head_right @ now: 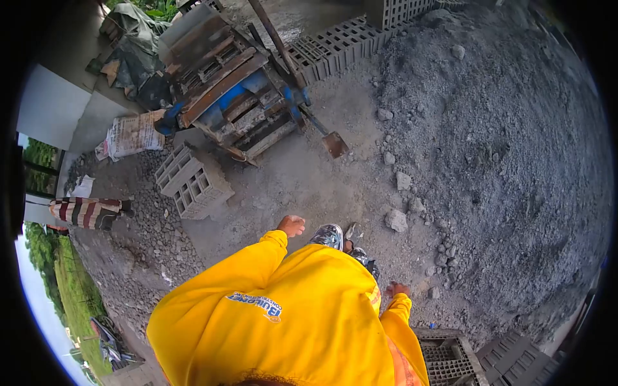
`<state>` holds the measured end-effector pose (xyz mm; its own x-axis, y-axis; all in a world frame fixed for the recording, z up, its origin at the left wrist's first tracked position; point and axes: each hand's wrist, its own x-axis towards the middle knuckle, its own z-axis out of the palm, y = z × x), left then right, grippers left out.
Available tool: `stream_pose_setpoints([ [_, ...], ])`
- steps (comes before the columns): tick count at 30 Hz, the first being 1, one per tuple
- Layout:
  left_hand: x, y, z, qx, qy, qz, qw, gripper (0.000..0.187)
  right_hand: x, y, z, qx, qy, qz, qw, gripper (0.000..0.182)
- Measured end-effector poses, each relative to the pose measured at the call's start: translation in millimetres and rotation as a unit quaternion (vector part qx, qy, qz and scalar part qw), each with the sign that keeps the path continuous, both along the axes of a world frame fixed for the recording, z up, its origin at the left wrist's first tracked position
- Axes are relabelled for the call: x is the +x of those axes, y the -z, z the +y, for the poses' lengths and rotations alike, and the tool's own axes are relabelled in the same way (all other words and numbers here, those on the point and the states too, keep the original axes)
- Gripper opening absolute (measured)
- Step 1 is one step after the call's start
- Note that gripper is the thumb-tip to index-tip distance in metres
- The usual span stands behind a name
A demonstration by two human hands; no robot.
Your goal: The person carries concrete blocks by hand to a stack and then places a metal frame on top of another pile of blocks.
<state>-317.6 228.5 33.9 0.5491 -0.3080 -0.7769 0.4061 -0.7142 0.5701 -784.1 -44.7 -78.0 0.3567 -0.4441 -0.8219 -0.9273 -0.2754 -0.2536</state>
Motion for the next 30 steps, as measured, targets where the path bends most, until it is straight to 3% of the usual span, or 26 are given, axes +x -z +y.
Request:
stream_pose_setpoints([
  [1, 13, 10, -3, 0.003, -0.012, 0.011, 1.000, 0.033, 34, -15, -49, 0.090, 0.318, -0.092, 0.939, 0.030],
  [2, 25, 20, -7, 0.039, -0.021, 0.012, 0.999, 0.033, 73, -28, -96, 0.091, 0.443, -0.120, 0.884, 0.032],
  [5, 59, 61, -18, 0.126, -0.033, 0.010, 0.991, 0.033, 192, -74, -214, 0.000, 0.376, -0.211, 0.902, 0.033],
  [8, 86, 98, -39, 0.164, -0.027, 0.004, 0.986, 0.033, 279, -63, -314, 0.021, 0.319, -0.314, 0.894, 0.036],
  [11, 125, 94, -101, 0.140, -0.056, 0.039, 0.988, 0.033, 368, -87, -370, -0.022, 0.283, -0.249, 0.926, 0.037],
  [13, 167, 83, -152, 0.118, -0.117, 0.077, 0.983, 0.033, 407, -72, -407, -0.003, 0.242, -0.233, 0.942, 0.036],
  [16, 231, 62, -217, 0.092, -0.158, 0.086, 0.979, 0.032, 453, -92, -439, 0.034, 0.242, -0.129, 0.961, 0.037],
  [20, 346, 47, -312, 0.025, -0.126, 0.028, 0.991, 0.034, 494, -109, -475, 0.043, 0.305, -0.065, 0.949, 0.033],
  [22, 411, 65, -353, 0.004, -0.110, 0.003, 0.994, 0.034, 519, -114, -492, 0.052, 0.285, -0.044, 0.956, 0.031],
  [23, 442, 57, -376, 0.006, -0.104, -0.016, 0.994, 0.034, 530, -115, -500, 0.051, 0.251, -0.031, 0.966, 0.031],
  [25, 504, 45, -422, -0.012, -0.117, -0.056, 0.992, 0.035, 560, -118, -513, 0.001, -0.041, 0.009, 0.999, 0.030],
  [27, 553, 40, -461, -0.051, -0.156, -0.092, 0.982, 0.036, 598, -112, -531, -0.089, -0.364, 0.033, 0.927, 0.030],
  [28, 573, 38, -478, -0.060, -0.172, -0.081, 0.980, 0.036, 620, -105, -541, -0.114, -0.455, 0.069, 0.881, 0.033],
  [30, 614, 31, -511, -0.079, -0.207, -0.062, 0.973, 0.036, 657, -79, -573, -0.108, -0.443, 0.026, 0.890, 0.037],
])
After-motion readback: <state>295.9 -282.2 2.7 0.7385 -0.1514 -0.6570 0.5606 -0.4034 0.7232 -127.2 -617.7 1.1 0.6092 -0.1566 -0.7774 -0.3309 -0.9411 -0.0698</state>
